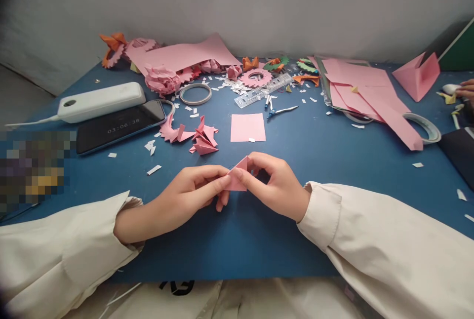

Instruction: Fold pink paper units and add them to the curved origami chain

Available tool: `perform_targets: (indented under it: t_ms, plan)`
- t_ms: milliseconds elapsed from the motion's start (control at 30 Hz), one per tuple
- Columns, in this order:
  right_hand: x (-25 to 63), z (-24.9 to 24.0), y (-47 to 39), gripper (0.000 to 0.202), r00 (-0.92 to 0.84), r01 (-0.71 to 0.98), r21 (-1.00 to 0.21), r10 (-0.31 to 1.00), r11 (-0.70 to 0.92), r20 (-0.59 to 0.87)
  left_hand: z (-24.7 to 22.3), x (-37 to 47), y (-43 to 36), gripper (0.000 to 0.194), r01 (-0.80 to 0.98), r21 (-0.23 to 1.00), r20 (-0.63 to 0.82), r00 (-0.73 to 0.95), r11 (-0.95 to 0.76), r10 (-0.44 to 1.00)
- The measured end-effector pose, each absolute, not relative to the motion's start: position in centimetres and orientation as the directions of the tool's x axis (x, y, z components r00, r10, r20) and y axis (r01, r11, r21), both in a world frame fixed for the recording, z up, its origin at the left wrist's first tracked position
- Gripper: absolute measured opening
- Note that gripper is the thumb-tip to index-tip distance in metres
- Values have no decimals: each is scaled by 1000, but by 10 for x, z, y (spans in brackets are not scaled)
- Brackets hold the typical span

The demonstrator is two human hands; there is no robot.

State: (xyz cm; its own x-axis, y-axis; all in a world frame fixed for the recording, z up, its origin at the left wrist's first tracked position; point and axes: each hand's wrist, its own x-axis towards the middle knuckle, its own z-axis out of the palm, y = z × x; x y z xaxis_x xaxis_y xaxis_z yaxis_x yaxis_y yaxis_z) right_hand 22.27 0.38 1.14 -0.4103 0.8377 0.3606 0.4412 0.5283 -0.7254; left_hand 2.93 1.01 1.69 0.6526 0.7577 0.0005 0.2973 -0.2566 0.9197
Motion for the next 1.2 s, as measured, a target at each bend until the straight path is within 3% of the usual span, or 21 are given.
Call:
perform_targets:
  t_ms: [133,267,467,667,733,833,900,933,1067,1133,1200]
  plan:
    - [223,10,4,21,-382,452,-718,842,530,381,19,36,8,36,223,974,-114,622,-36,775]
    - [223,6,3,16,-363,499,-597,777,629,515,19,38,9,34,170,981,-176,622,87,763]
    - [228,2,2,9,-487,547,-233,532,804,693,19,38,13,30,106,977,-210,635,186,743]
    - [232,9,-3,25,-683,562,126,373,817,627,20,35,13,37,48,977,-187,669,209,720]
    - [232,12,-4,24,-727,546,209,335,811,600,20,33,13,39,38,978,-175,698,207,695]
    - [233,14,-3,22,-770,513,279,292,812,568,20,32,13,27,60,980,-174,725,190,666]
    - [234,14,-3,25,-772,504,246,304,828,557,19,32,13,22,78,983,-171,716,166,676]
    - [234,12,-3,29,-751,511,159,348,845,561,18,32,13,21,84,985,-166,704,151,690]
    - [233,7,-4,22,-541,560,-376,670,738,508,14,34,12,20,111,988,-154,652,107,742]
    - [232,5,-5,12,-493,569,-462,732,680,470,12,34,11,23,131,988,-150,639,85,754]
    - [232,4,-4,9,-502,567,-468,735,678,456,11,33,9,24,154,987,-141,636,54,758]
